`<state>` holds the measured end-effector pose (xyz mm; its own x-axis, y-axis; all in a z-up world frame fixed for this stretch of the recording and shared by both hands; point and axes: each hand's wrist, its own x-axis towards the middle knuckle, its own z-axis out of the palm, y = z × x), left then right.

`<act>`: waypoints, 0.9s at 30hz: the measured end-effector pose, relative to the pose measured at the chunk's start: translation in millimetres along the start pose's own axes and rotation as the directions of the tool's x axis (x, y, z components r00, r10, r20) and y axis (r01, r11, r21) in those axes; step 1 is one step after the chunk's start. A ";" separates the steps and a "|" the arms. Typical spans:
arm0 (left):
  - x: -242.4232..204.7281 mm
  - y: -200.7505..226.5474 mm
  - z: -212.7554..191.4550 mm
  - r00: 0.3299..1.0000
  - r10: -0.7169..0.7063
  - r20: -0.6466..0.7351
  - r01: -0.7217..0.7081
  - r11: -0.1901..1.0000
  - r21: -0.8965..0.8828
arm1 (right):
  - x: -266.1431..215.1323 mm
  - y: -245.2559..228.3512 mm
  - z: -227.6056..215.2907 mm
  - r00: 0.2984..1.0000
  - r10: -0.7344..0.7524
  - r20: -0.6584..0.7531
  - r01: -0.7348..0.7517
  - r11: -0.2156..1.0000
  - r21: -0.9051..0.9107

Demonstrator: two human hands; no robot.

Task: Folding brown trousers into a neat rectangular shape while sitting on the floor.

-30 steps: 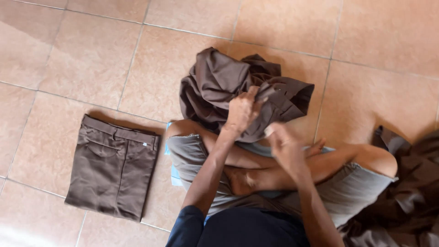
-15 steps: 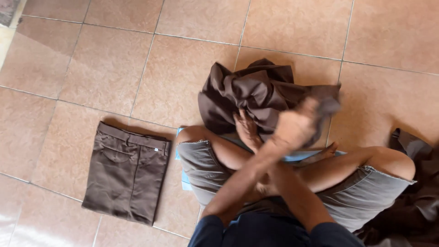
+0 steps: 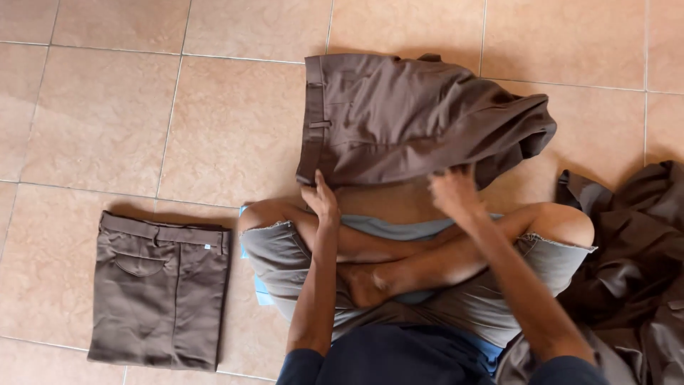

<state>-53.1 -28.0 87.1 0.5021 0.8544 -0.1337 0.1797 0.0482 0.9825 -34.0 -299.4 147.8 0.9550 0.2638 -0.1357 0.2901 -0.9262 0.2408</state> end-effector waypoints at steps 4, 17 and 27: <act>40.5 -114.5 -32.1 0.786 0.609 -0.106 -0.448 0.679 0.581 | -1.7 14.0 -19.1 0.965 0.038 0.258 -0.117 0.947 0.299; 40.9 -1.8 -49.8 0.982 -0.186 0.003 0.183 0.962 -0.201 | 17.5 47.2 78.8 0.866 0.383 -0.321 -0.210 0.863 0.460; 49.6 -9.7 -41.4 0.984 -0.176 -0.031 0.164 0.958 -0.234 | -1.2 58.7 -7.3 0.676 0.425 -0.602 0.003 0.815 0.579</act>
<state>-64.9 35.3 76.2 0.4359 0.8482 -0.3009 0.0567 0.3079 0.9497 -17.7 -352.1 169.1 0.8065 -0.0530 0.5889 0.2033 -0.9104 -0.3604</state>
